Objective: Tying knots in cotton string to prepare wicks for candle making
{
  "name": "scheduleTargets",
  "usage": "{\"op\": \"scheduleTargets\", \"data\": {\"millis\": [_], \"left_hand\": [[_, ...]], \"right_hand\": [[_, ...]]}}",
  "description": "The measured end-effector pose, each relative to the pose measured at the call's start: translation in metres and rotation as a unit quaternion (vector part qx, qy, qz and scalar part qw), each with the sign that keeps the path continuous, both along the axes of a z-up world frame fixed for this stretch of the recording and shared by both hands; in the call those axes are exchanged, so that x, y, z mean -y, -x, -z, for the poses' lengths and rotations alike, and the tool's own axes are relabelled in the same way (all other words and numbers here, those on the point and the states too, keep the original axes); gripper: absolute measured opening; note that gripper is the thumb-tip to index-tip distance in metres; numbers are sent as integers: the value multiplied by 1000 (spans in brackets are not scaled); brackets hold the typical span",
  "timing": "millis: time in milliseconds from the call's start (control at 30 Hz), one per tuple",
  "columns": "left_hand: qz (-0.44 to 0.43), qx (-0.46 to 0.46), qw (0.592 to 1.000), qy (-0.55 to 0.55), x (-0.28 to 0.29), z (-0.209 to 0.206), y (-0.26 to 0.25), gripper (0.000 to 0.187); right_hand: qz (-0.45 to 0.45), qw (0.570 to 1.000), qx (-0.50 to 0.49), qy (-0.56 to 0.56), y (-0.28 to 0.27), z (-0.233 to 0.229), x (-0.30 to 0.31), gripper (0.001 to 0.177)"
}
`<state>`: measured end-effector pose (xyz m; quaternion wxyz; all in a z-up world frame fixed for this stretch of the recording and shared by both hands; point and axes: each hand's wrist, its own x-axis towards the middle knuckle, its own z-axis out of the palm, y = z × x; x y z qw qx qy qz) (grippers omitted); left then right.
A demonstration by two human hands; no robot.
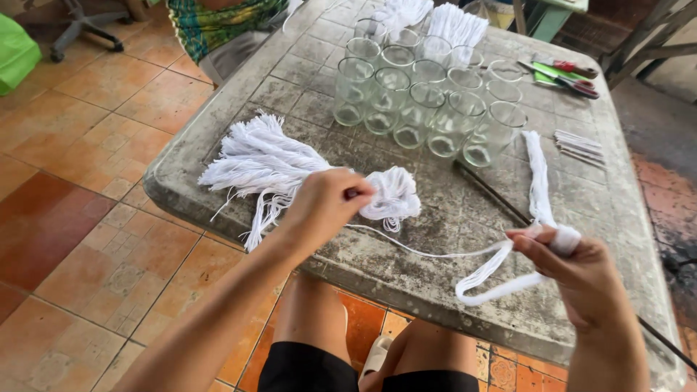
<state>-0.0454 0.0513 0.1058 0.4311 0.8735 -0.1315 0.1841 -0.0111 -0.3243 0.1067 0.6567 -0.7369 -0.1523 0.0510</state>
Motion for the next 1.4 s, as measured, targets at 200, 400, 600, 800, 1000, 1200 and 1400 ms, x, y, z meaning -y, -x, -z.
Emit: {"op": "scheduleTargets", "data": {"millis": [200, 400, 600, 800, 1000, 1200, 1400], "left_hand": [[-109, -35, 967, -227, -29, 90, 24, 31], [-124, 80, 934, -325, -20, 105, 47, 38], [-13, 103, 988, -111, 46, 6, 34, 40], [82, 68, 994, 0, 89, -37, 29, 32], [76, -74, 932, 345, 97, -17, 52, 16], [237, -260, 448, 822, 143, 28, 80, 11], [192, -78, 687, 696, 129, 25, 57, 13]], "right_hand": [[71, 996, -49, 37, -3, 36, 61, 10], [202, 979, -29, 33, 9, 22, 64, 9], [30, 995, -21, 93, 25, 4, -40, 9], [-25, 988, 48, 145, 33, -13, -79, 7], [104, 953, 141, 248, 47, -42, -98, 5], [77, 963, 210, 148, 70, -55, -116, 10], [-50, 987, 153, -9, 77, -47, -106, 5]]}}
